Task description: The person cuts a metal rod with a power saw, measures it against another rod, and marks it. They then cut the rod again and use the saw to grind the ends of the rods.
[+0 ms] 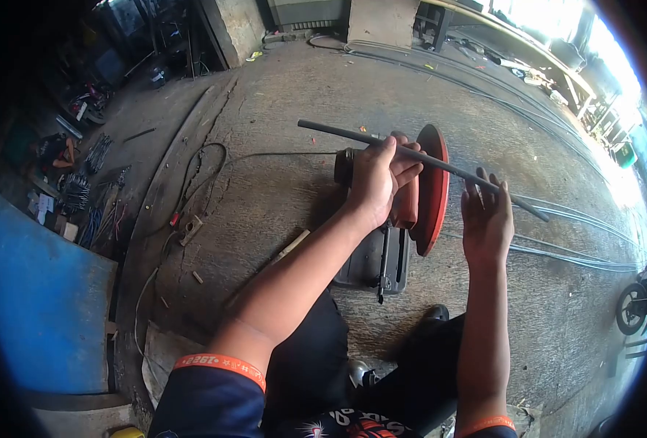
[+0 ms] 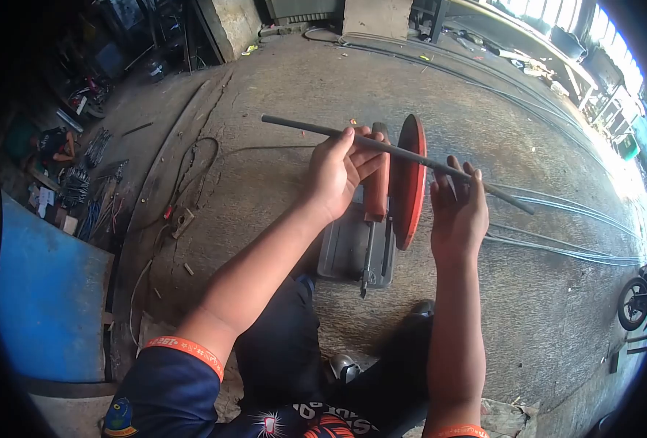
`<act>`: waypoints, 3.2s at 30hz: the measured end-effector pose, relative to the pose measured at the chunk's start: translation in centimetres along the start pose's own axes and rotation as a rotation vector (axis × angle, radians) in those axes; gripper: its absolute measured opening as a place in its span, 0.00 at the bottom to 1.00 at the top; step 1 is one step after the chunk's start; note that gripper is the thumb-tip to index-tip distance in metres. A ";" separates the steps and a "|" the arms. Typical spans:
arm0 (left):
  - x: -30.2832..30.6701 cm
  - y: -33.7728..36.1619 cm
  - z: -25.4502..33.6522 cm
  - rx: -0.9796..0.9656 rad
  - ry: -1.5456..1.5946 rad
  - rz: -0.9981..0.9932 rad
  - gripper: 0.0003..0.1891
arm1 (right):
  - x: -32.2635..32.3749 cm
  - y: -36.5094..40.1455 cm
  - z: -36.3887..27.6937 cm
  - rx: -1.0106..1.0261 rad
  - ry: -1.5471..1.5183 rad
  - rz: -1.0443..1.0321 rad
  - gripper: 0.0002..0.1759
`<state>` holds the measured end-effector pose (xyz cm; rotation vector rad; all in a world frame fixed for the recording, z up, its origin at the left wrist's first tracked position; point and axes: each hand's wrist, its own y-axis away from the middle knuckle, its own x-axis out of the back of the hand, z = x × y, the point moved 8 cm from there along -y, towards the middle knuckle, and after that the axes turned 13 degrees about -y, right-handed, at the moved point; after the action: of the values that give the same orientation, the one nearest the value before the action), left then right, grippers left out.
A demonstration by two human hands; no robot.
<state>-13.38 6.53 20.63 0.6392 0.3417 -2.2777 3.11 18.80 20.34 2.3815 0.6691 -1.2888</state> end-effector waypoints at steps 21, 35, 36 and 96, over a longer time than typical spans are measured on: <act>3.0 -0.2 -1.0 0.159 -0.002 0.094 0.09 | -1.3 0.5 0.6 0.132 0.230 -0.129 0.17; 3.0 -0.6 -1.6 0.188 0.222 0.013 0.20 | -1.5 0.2 -0.7 0.304 0.333 -0.198 0.17; 3.2 -0.9 -1.7 0.138 0.237 -0.065 0.21 | -1.2 0.2 -1.2 0.296 0.352 -0.150 0.18; 1.3 -4.0 -8.3 0.441 -0.952 0.036 0.26 | 37.8 -0.8 8.0 -0.433 0.978 -0.068 0.21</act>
<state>-14.16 12.03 13.22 -0.2808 -0.6304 -2.3462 15.09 24.38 -15.97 2.4909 1.1354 0.1217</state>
